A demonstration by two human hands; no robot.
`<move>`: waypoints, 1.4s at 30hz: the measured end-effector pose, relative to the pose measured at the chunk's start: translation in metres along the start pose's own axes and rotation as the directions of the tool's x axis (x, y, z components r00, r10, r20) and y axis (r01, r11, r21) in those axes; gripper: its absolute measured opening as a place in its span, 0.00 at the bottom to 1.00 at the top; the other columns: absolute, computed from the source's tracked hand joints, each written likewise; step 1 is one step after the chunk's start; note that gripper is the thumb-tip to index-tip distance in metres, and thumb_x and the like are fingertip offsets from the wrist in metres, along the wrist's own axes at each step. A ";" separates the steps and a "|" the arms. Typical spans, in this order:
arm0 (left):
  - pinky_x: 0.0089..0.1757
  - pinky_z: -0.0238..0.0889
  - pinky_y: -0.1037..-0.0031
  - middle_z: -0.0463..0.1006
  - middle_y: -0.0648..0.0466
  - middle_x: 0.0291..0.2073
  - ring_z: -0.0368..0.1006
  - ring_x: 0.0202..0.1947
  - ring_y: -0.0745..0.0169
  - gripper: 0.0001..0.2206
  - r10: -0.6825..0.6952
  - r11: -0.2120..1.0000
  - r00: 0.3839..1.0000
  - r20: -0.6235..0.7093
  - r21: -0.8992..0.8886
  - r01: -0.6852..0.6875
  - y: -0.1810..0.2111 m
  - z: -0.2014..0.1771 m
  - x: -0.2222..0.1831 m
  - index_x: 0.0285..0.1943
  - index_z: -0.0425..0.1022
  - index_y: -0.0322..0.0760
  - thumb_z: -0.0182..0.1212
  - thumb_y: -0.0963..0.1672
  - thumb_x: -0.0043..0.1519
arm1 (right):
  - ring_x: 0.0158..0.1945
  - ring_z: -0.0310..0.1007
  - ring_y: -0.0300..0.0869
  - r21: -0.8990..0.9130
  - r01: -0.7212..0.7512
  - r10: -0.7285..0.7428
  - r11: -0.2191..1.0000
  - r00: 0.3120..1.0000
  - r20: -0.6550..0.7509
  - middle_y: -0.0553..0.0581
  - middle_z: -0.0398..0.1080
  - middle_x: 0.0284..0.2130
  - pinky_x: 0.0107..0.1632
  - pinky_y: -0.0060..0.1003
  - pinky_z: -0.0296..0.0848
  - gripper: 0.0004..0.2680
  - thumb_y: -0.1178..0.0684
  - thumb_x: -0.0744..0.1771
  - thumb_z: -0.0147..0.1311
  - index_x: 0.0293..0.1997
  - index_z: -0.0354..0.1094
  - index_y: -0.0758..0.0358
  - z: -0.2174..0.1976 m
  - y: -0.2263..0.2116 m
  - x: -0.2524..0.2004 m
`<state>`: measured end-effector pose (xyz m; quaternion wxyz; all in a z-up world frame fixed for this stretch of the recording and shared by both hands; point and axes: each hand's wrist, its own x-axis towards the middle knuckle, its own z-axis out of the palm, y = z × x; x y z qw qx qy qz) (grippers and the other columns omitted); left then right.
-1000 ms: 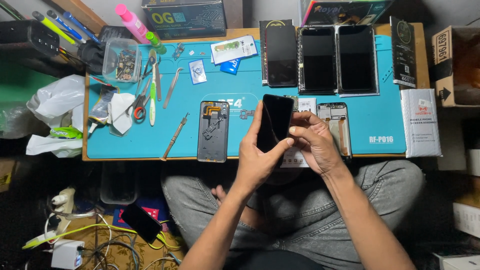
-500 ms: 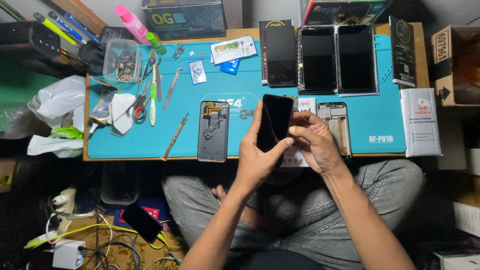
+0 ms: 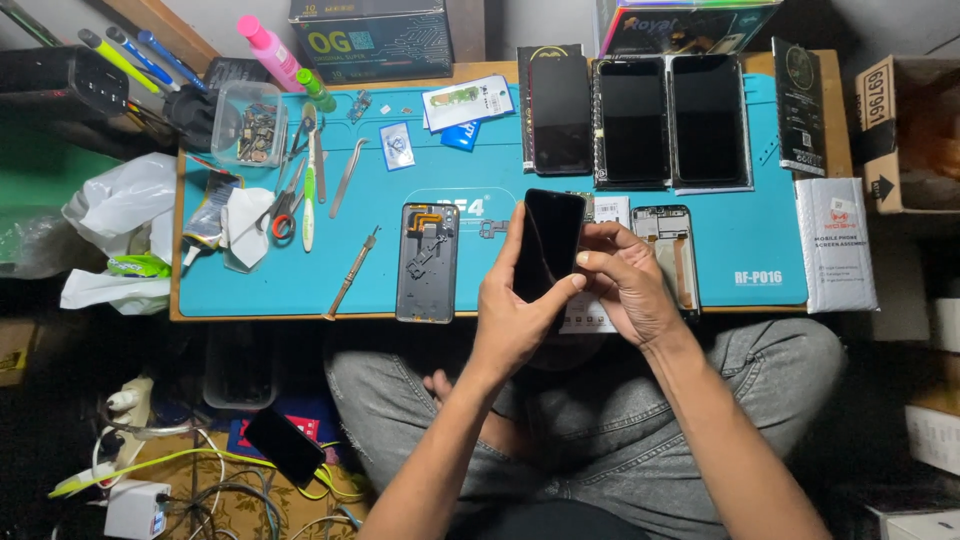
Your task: Assembling and testing internal components of a mobile phone on a repair bench.
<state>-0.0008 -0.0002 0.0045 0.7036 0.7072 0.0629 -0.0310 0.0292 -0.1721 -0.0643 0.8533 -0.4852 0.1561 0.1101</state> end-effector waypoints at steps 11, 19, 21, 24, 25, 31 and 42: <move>0.65 0.67 0.50 0.77 0.39 0.69 0.73 0.69 0.40 0.48 0.041 0.999 0.999 -0.017 0.016 -0.040 0.007 0.001 -0.004 0.86 0.54 0.46 0.79 0.43 0.55 | 0.36 0.78 0.38 0.057 0.010 -0.012 0.998 0.999 0.037 0.56 0.78 0.38 0.36 0.32 0.80 0.10 0.66 0.65 0.63 0.51 0.74 0.64 0.008 -0.007 -0.005; 0.62 0.70 0.49 0.80 0.39 0.64 0.77 0.64 0.39 0.39 0.019 1.000 0.999 -0.046 0.008 -0.018 -0.001 -0.001 -0.008 0.85 0.57 0.44 0.72 0.45 0.63 | 0.35 0.79 0.36 -0.027 0.022 -0.022 0.999 1.000 -0.013 0.53 0.78 0.35 0.36 0.30 0.80 0.08 0.62 0.67 0.63 0.51 0.74 0.63 0.014 -0.021 -0.011; 0.36 0.79 0.73 0.81 0.52 0.41 0.81 0.35 0.64 0.26 -0.061 0.979 0.998 -0.030 -0.198 0.054 -0.012 -0.006 -0.002 0.76 0.70 0.42 0.67 0.42 0.67 | 0.37 0.82 0.38 -0.041 0.010 -0.010 0.999 1.000 0.002 0.54 0.79 0.36 0.39 0.31 0.81 0.09 0.61 0.68 0.63 0.53 0.73 0.63 0.013 -0.024 -0.011; 0.41 0.81 0.73 0.83 0.52 0.46 0.83 0.42 0.66 0.23 -0.039 0.946 0.999 -0.009 -0.322 0.034 -0.005 -0.005 0.003 0.71 0.77 0.44 0.68 0.39 0.65 | 0.39 0.84 0.39 -0.062 -0.008 0.008 0.998 1.000 -0.007 0.54 0.81 0.37 0.41 0.31 0.81 0.08 0.60 0.68 0.62 0.53 0.73 0.63 0.010 -0.019 -0.011; 0.41 0.81 0.73 0.83 0.52 0.46 0.83 0.42 0.66 0.23 -0.038 0.946 0.999 -0.007 -0.323 0.034 -0.006 -0.005 0.002 0.71 0.77 0.44 0.68 0.39 0.65 | 0.39 0.84 0.39 -0.063 -0.007 0.007 0.998 1.000 -0.008 0.54 0.81 0.37 0.41 0.31 0.81 0.08 0.60 0.68 0.62 0.53 0.73 0.63 0.014 -0.019 -0.014; 0.32 0.76 0.74 0.86 0.49 0.45 0.85 0.38 0.58 0.21 0.113 0.993 0.978 -0.174 0.045 -0.106 0.021 0.005 -0.011 0.67 0.80 0.46 0.69 0.40 0.63 | 0.46 0.82 0.40 -0.274 0.065 -0.086 0.960 0.994 -0.067 0.59 0.81 0.46 0.48 0.32 0.81 0.10 0.58 0.71 0.57 0.60 0.72 0.66 0.058 -0.027 -0.042; 0.34 0.75 0.73 0.76 0.59 0.34 0.76 0.32 0.60 0.13 0.512 0.820 0.851 -0.115 0.362 -0.444 0.038 0.017 -0.017 0.58 0.84 0.43 0.69 0.41 0.64 | 0.50 0.80 0.48 0.183 -0.225 0.236 0.957 0.971 -0.044 0.62 0.76 0.50 0.55 0.49 0.80 0.23 0.35 0.76 0.37 0.65 0.68 0.68 0.037 -0.043 -0.040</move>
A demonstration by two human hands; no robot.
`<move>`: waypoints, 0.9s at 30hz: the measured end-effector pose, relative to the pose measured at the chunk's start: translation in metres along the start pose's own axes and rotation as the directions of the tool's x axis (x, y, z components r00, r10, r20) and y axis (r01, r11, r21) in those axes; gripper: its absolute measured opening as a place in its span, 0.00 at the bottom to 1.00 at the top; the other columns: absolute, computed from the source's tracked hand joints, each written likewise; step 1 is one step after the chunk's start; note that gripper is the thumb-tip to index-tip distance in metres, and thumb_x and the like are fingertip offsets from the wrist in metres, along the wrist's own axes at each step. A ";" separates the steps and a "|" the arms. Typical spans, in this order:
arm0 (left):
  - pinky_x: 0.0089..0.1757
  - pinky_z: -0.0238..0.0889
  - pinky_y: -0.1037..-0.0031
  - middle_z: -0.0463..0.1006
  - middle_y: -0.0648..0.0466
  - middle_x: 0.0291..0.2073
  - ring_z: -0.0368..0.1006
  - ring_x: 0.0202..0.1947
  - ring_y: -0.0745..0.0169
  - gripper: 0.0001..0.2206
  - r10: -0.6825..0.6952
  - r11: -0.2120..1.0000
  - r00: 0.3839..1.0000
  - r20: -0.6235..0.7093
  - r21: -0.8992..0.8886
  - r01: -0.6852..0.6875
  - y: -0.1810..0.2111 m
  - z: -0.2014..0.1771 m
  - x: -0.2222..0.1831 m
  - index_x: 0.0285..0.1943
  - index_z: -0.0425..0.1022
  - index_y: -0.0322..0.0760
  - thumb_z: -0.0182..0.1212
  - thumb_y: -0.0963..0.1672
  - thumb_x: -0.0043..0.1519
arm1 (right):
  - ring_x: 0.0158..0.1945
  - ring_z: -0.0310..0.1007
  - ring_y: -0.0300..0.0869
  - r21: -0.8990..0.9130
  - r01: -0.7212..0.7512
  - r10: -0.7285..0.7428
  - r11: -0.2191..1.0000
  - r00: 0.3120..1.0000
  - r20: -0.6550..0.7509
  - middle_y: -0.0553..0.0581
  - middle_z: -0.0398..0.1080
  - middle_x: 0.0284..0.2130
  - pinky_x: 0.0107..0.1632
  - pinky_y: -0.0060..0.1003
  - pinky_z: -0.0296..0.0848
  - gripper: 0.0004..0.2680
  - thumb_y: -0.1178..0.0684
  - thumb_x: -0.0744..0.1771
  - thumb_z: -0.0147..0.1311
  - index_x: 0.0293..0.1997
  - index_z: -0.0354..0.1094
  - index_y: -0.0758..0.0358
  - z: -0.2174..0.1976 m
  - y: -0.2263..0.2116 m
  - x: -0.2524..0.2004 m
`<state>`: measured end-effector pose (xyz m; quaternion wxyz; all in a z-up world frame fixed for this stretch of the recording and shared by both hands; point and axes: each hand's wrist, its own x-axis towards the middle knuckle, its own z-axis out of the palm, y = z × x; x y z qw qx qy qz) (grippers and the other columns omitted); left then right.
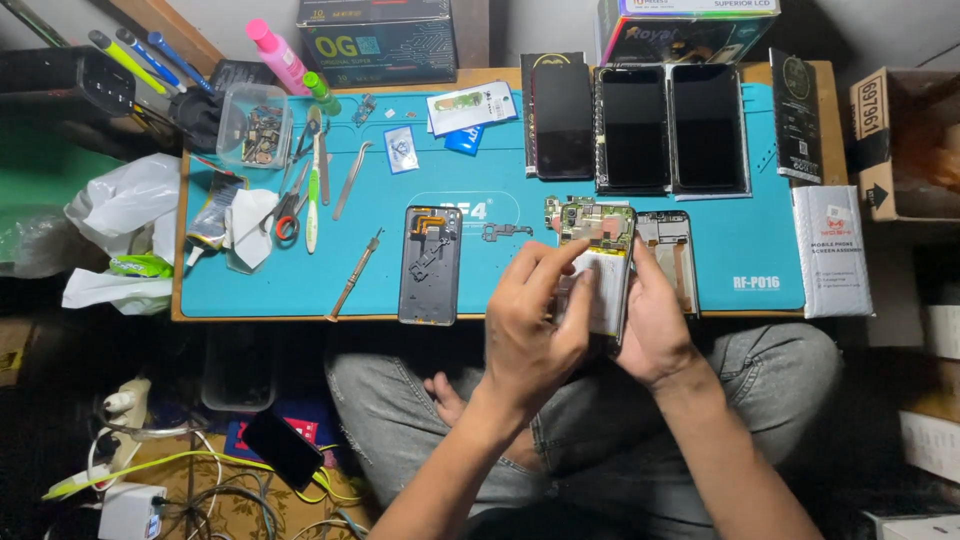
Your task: Assembling and testing internal components of a mobile phone on a repair bench.
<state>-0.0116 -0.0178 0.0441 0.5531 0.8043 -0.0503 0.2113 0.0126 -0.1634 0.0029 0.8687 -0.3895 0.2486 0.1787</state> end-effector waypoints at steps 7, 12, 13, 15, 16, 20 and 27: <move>0.37 0.71 0.69 0.74 0.62 0.32 0.74 0.30 0.58 0.09 0.115 0.984 0.993 -0.023 0.141 -0.110 -0.006 -0.004 0.002 0.49 0.85 0.46 0.71 0.40 0.61 | 0.48 0.81 0.52 0.024 -0.079 0.073 0.997 0.981 0.178 0.66 0.79 0.48 0.51 0.56 0.81 0.24 0.34 0.76 0.32 0.61 0.71 0.64 -0.019 0.003 0.011; 0.37 0.69 0.69 0.74 0.62 0.34 0.73 0.31 0.58 0.08 0.125 0.982 0.992 -0.001 0.143 -0.124 -0.008 0.002 0.004 0.47 0.84 0.48 0.72 0.40 0.62 | 0.47 0.82 0.50 0.053 -0.076 0.062 0.996 0.973 0.221 0.61 0.80 0.45 0.52 0.52 0.80 0.21 0.34 0.76 0.35 0.56 0.72 0.62 0.002 -0.003 -0.001; 0.37 0.69 0.69 0.74 0.62 0.34 0.73 0.31 0.58 0.08 0.124 0.982 0.992 -0.001 0.144 -0.122 -0.008 0.002 0.005 0.47 0.84 0.48 0.72 0.40 0.62 | 0.47 0.82 0.50 0.054 -0.077 0.063 0.996 0.973 0.221 0.61 0.80 0.45 0.52 0.52 0.80 0.21 0.34 0.76 0.35 0.56 0.72 0.62 -0.008 0.002 0.004; 0.37 0.70 0.68 0.75 0.59 0.37 0.72 0.33 0.57 0.12 0.114 0.985 0.993 -0.014 0.136 -0.111 -0.009 0.002 0.006 0.53 0.84 0.49 0.73 0.42 0.62 | 0.49 0.82 0.52 0.009 -0.049 0.047 0.999 0.985 0.164 0.62 0.79 0.48 0.51 0.53 0.81 0.21 0.35 0.75 0.37 0.60 0.71 0.61 -0.029 0.010 0.015; 0.37 0.70 0.68 0.75 0.59 0.37 0.72 0.33 0.57 0.12 0.113 0.985 0.993 -0.014 0.136 -0.110 -0.007 0.001 0.006 0.53 0.84 0.49 0.73 0.42 0.62 | 0.49 0.82 0.52 0.009 -0.049 0.047 0.999 0.985 0.164 0.62 0.79 0.48 0.51 0.53 0.81 0.21 0.35 0.75 0.37 0.60 0.71 0.61 -0.008 0.004 0.002; 0.37 0.72 0.64 0.74 0.42 0.46 0.73 0.39 0.47 0.18 -0.106 0.994 0.993 -0.058 -0.047 0.103 -0.005 -0.001 0.008 0.66 0.77 0.34 0.67 0.41 0.66 | 0.48 0.80 0.50 -0.101 -0.001 0.010 0.995 0.996 0.090 0.62 0.78 0.45 0.50 0.53 0.81 0.20 0.36 0.75 0.38 0.61 0.70 0.61 0.014 -0.007 -0.013; 0.35 0.70 0.71 0.83 0.48 0.36 0.79 0.36 0.58 0.11 -0.456 0.840 0.887 0.074 -0.295 0.456 -0.027 0.002 -0.002 0.55 0.85 0.35 0.71 0.42 0.65 | 0.45 0.83 0.52 -0.373 0.303 -0.265 0.877 0.952 0.153 0.68 0.76 0.42 0.51 0.51 0.85 0.15 0.45 0.75 0.38 0.63 0.65 0.65 0.008 0.001 -0.006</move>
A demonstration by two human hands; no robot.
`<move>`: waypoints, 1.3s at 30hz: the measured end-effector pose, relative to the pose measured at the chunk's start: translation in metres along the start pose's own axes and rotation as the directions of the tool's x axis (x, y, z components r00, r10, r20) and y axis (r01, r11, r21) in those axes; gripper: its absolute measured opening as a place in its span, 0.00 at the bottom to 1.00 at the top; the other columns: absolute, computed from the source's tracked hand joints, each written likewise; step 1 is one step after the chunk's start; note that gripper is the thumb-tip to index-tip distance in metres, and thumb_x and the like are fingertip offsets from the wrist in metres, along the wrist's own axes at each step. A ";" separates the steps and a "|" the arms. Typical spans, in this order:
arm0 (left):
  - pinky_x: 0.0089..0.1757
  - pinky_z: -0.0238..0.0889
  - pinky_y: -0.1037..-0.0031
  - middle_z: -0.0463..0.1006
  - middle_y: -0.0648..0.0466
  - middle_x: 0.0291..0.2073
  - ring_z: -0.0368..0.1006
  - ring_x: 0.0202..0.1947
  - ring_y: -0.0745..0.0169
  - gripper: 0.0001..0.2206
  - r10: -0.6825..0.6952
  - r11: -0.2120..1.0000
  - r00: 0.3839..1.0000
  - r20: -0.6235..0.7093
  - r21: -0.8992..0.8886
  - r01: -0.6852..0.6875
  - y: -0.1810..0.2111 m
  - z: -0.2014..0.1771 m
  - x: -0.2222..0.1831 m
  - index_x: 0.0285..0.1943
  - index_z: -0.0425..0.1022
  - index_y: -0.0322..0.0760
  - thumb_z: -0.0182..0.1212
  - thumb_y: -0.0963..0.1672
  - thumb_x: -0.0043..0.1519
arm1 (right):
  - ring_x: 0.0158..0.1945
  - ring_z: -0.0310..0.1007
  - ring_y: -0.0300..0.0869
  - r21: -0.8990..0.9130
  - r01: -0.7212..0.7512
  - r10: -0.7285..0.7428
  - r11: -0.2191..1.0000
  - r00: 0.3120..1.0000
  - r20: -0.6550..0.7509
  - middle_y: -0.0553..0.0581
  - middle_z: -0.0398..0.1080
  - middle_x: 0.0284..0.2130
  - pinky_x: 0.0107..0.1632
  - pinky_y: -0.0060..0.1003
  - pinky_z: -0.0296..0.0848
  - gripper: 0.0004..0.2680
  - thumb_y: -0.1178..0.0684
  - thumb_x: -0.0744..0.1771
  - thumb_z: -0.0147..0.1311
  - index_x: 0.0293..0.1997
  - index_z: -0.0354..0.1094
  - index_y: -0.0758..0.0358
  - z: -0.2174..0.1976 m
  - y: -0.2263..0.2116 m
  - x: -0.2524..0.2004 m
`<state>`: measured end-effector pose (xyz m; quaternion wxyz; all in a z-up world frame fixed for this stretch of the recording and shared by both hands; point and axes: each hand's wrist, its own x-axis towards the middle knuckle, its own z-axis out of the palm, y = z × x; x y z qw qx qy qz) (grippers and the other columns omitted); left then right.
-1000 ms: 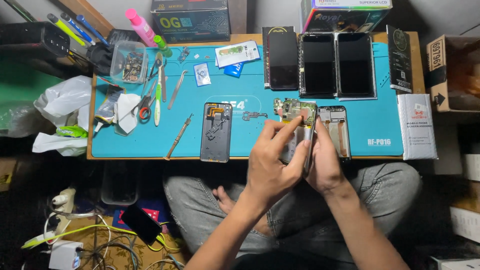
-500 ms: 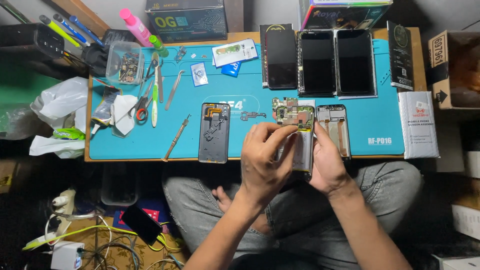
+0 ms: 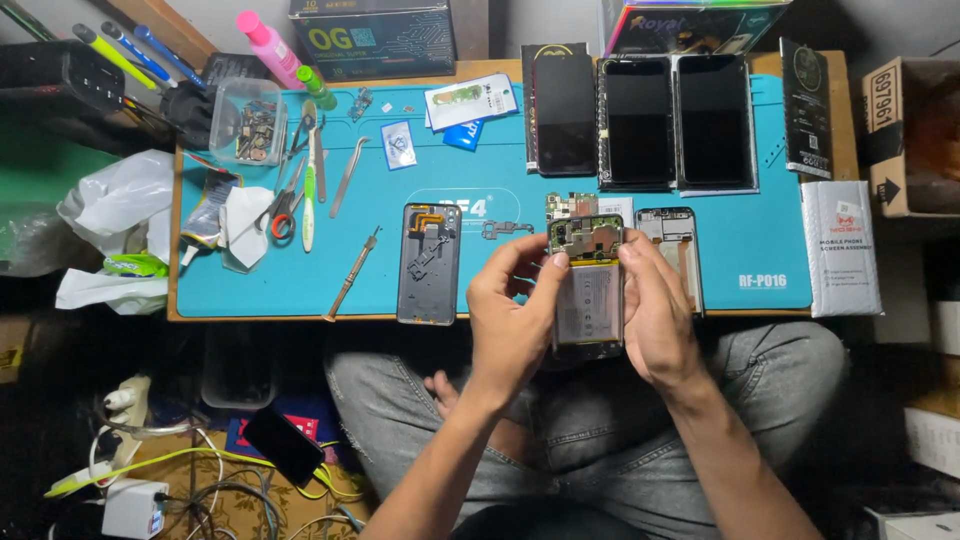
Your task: Assembling and testing internal components of a mobile phone on a repair bench.
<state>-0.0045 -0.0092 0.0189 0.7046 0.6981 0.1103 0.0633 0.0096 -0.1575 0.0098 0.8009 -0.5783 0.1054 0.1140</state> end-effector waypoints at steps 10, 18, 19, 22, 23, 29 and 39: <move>0.36 0.70 0.73 0.86 0.51 0.34 0.79 0.37 0.65 0.09 -0.068 0.993 0.997 0.045 -0.092 0.072 0.000 -0.004 -0.003 0.52 0.87 0.38 0.69 0.41 0.65 | 0.37 0.84 0.44 -0.076 0.074 -0.074 0.994 0.997 0.011 0.65 0.79 0.37 0.43 0.41 0.86 0.10 0.55 0.74 0.46 0.62 0.64 0.61 -0.003 0.006 -0.005; 0.34 0.65 0.82 0.83 0.58 0.31 0.75 0.33 0.72 0.09 -0.092 0.986 0.995 0.042 -0.137 0.097 -0.008 -0.009 -0.004 0.47 0.87 0.40 0.74 0.40 0.58 | 0.37 0.83 0.46 -0.098 0.070 -0.068 0.993 0.997 0.025 0.68 0.79 0.38 0.44 0.43 0.86 0.11 0.58 0.73 0.46 0.64 0.63 0.62 0.003 0.008 -0.013; 0.34 0.65 0.82 0.83 0.58 0.31 0.75 0.33 0.72 0.09 -0.090 0.986 0.995 0.041 -0.139 0.095 -0.010 -0.010 -0.004 0.47 0.87 0.40 0.74 0.40 0.58 | 0.37 0.83 0.46 -0.100 0.072 -0.070 0.992 0.997 0.026 0.68 0.79 0.38 0.44 0.43 0.86 0.11 0.58 0.73 0.46 0.64 0.63 0.62 0.004 0.009 -0.014; 0.32 0.64 0.84 0.84 0.58 0.30 0.74 0.32 0.74 0.09 -0.131 0.972 0.990 0.054 -0.187 0.139 -0.014 -0.014 -0.005 0.44 0.87 0.40 0.77 0.41 0.56 | 0.37 0.83 0.44 -0.098 0.083 -0.080 0.992 0.996 0.028 0.67 0.79 0.37 0.43 0.42 0.86 0.11 0.58 0.72 0.48 0.63 0.64 0.62 0.009 0.009 -0.018; 0.32 0.64 0.83 0.83 0.58 0.29 0.74 0.31 0.74 0.08 -0.172 0.960 0.980 0.097 -0.208 0.189 -0.014 -0.016 -0.005 0.43 0.88 0.39 0.77 0.41 0.56 | 0.36 0.83 0.44 -0.090 0.085 -0.082 0.992 0.996 0.031 0.66 0.79 0.36 0.43 0.41 0.86 0.11 0.58 0.72 0.49 0.62 0.64 0.62 0.011 0.006 -0.020; 0.30 0.64 0.84 0.81 0.57 0.25 0.72 0.29 0.77 0.06 -0.216 0.935 0.960 0.178 -0.244 0.256 -0.017 -0.028 -0.006 0.39 0.87 0.38 0.79 0.42 0.56 | 0.35 0.84 0.45 -0.102 0.087 -0.083 0.991 0.996 0.045 0.65 0.78 0.35 0.40 0.42 0.86 0.11 0.59 0.72 0.50 0.62 0.65 0.62 0.015 0.003 -0.029; 0.45 0.69 0.61 0.81 0.47 0.40 0.79 0.45 0.44 0.15 0.474 0.800 0.881 0.005 0.415 -0.433 0.024 -0.030 0.004 0.57 0.80 0.38 0.58 0.50 0.73 | 0.39 0.77 0.38 -0.384 0.090 -0.019 0.919 0.983 0.185 0.58 0.78 0.35 0.47 0.41 0.84 0.16 0.66 0.68 0.57 0.65 0.70 0.65 0.016 0.012 -0.045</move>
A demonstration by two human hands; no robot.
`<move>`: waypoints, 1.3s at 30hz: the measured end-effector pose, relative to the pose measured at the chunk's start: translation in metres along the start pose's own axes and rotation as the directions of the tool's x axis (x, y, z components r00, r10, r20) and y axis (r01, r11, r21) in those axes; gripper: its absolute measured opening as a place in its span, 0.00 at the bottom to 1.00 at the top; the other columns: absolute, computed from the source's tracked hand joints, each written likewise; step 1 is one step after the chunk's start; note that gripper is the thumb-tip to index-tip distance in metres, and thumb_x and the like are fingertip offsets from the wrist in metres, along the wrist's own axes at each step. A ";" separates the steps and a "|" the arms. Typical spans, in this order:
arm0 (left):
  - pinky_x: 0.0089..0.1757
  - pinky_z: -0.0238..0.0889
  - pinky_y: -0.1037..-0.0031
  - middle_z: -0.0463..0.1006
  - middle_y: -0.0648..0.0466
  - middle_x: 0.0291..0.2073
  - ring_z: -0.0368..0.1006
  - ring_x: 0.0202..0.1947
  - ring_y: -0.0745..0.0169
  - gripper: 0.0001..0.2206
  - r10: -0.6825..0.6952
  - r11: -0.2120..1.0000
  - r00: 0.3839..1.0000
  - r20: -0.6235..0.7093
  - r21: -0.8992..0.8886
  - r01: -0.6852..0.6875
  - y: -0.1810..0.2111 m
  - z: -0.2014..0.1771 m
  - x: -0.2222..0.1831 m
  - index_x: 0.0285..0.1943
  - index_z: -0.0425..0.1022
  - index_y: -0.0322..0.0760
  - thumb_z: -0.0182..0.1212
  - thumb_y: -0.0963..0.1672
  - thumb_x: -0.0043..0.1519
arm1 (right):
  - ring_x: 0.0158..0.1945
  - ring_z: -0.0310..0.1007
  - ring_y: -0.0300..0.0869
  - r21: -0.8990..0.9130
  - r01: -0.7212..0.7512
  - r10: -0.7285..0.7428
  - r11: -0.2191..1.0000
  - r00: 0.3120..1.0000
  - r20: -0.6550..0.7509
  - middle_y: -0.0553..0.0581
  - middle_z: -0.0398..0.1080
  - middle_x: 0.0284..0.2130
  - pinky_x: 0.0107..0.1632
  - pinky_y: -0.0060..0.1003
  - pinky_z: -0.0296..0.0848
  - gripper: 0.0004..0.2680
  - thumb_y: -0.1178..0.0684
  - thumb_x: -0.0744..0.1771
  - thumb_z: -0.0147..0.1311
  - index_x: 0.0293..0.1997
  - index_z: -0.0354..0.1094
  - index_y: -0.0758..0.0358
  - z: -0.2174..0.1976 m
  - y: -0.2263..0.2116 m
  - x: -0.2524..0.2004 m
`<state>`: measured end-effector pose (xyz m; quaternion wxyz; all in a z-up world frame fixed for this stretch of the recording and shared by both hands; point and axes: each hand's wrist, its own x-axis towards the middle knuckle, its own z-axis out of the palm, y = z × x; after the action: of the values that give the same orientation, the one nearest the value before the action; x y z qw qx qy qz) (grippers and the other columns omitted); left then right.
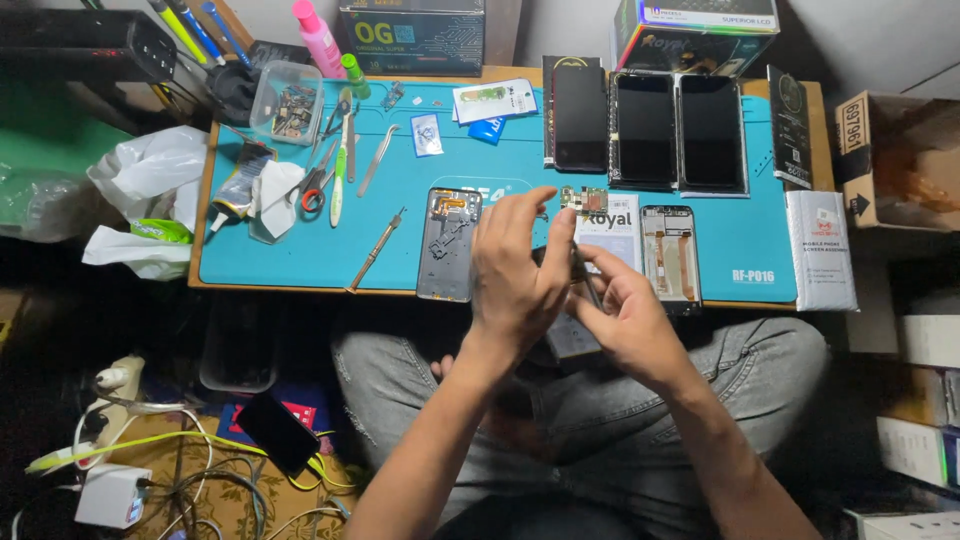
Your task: Assembling and testing internal components of a mobile phone on a repair bench.
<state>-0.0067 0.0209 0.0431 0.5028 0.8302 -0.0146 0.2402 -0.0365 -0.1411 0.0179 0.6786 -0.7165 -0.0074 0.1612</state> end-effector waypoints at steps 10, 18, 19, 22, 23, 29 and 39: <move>0.44 0.65 0.62 0.78 0.50 0.35 0.79 0.42 0.46 0.20 0.072 0.977 0.997 -0.005 0.203 -0.069 -0.035 0.013 -0.005 0.46 0.83 0.39 0.53 0.55 0.73 | 0.41 0.75 0.38 -0.046 0.121 -0.115 0.992 0.987 0.109 0.56 0.78 0.35 0.54 0.42 0.79 0.09 0.68 0.68 0.57 0.52 0.76 0.66 0.037 -0.015 -0.013; 0.46 0.68 0.57 0.80 0.50 0.31 0.81 0.40 0.42 0.18 0.056 0.993 0.998 -0.033 0.110 -0.052 -0.045 -0.022 -0.015 0.42 0.82 0.41 0.56 0.55 0.71 | 0.43 0.72 0.35 -0.001 0.119 -0.118 0.993 0.991 0.061 0.51 0.76 0.36 0.57 0.42 0.78 0.10 0.65 0.70 0.57 0.58 0.75 0.66 0.074 -0.014 -0.030; 0.46 0.68 0.57 0.80 0.50 0.31 0.81 0.40 0.42 0.18 0.057 0.992 0.998 -0.030 0.112 -0.053 -0.040 -0.036 -0.014 0.42 0.82 0.41 0.56 0.55 0.71 | 0.43 0.72 0.35 0.003 0.118 -0.118 0.993 0.991 0.060 0.51 0.76 0.36 0.57 0.42 0.78 0.10 0.65 0.70 0.57 0.58 0.75 0.66 0.078 -0.012 -0.029; 0.40 0.72 0.63 0.82 0.46 0.33 0.82 0.38 0.46 0.14 -0.065 0.985 0.997 -0.028 -0.163 0.060 -0.035 -0.068 -0.016 0.48 0.83 0.37 0.57 0.49 0.73 | 0.42 0.78 0.35 0.086 0.029 -0.024 0.996 0.998 -0.054 0.55 0.81 0.41 0.53 0.41 0.82 0.17 0.65 0.68 0.58 0.67 0.71 0.64 0.087 -0.007 -0.028; 0.39 0.72 0.64 0.83 0.47 0.34 0.78 0.38 0.56 0.13 -0.205 0.934 0.978 0.039 -0.292 0.207 -0.038 -0.078 -0.022 0.50 0.83 0.37 0.58 0.48 0.72 | 0.40 0.79 0.37 0.145 0.003 0.012 0.989 0.995 -0.099 0.56 0.80 0.40 0.49 0.41 0.83 0.17 0.65 0.68 0.58 0.67 0.70 0.65 0.093 -0.009 -0.029; 0.33 0.71 0.77 0.83 0.55 0.31 0.76 0.35 0.69 0.10 -0.419 0.640 0.837 0.351 -0.541 0.546 -0.087 -0.080 -0.056 0.50 0.87 0.39 0.71 0.44 0.61 | 0.35 0.81 0.43 0.338 -0.007 0.095 0.941 0.965 -0.243 0.62 0.79 0.38 0.41 0.43 0.86 0.15 0.64 0.69 0.53 0.64 0.70 0.68 0.110 0.006 -0.019; 0.33 0.72 0.77 0.85 0.53 0.33 0.76 0.31 0.72 0.07 -0.438 0.655 0.864 0.248 -0.569 0.496 -0.065 -0.107 -0.069 0.46 0.87 0.37 0.70 0.39 0.60 | 0.35 0.83 0.47 0.347 0.005 0.098 0.938 0.955 -0.279 0.64 0.78 0.36 0.41 0.46 0.86 0.12 0.61 0.71 0.54 0.62 0.71 0.67 0.132 0.012 -0.015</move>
<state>-0.0912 0.1285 0.0014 0.7886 0.6050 0.0996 0.0473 -0.0852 -0.0173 0.0065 0.7830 -0.6026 0.1382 0.0685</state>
